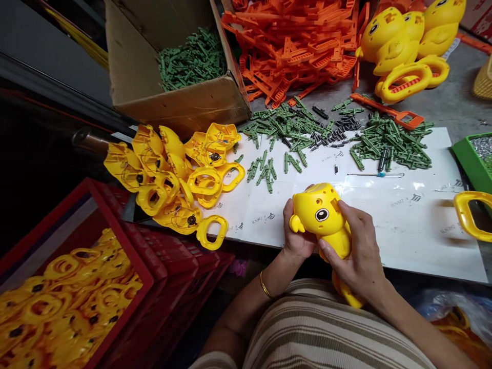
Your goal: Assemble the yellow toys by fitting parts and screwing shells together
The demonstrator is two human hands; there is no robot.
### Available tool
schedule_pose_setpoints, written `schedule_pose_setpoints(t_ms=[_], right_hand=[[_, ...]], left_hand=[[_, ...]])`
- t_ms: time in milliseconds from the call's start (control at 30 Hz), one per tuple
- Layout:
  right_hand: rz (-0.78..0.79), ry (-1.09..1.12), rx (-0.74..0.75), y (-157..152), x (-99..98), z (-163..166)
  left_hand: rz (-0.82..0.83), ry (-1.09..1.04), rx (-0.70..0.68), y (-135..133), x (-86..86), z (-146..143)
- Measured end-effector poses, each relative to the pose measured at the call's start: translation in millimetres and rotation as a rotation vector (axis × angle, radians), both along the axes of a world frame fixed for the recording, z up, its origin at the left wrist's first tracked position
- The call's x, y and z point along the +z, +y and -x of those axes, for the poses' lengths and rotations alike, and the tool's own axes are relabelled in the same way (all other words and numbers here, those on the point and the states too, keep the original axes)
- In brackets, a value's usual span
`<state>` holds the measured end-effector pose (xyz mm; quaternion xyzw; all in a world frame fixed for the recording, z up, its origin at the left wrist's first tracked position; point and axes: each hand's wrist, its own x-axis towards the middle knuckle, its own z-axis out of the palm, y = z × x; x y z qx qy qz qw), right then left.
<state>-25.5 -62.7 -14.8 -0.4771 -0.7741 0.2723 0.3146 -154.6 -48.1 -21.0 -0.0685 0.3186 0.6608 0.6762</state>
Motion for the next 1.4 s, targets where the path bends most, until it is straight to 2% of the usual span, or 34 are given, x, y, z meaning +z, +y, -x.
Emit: schedule_pose_setpoints(t_ms=[167, 567, 967, 1267, 1400], right_hand=[[-0.012, -0.006, -0.003, -2, -3.1, 2], [-0.068, 0.060, 0.020, -3, -2.1, 1], [-0.109, 0.060, 0.068, -1, -2.4, -4], [-0.096, 0.010, 0.087, -1, -0.5, -2], [-0.124, -0.020, 0.132, -1, -1.9, 1]], left_hand=[[0.037, -0.013, -0.012, -2, -0.5, 2], [-0.043, 0.022, 0.016, -11, -8.4, 5], [-0.119, 0.075, -0.045, -12, -11.9, 4], [-0.059, 0.012, -0.080, -13, -21.7, 13], [-0.065, 0.055, -0.089, -15, -23.2, 20]])
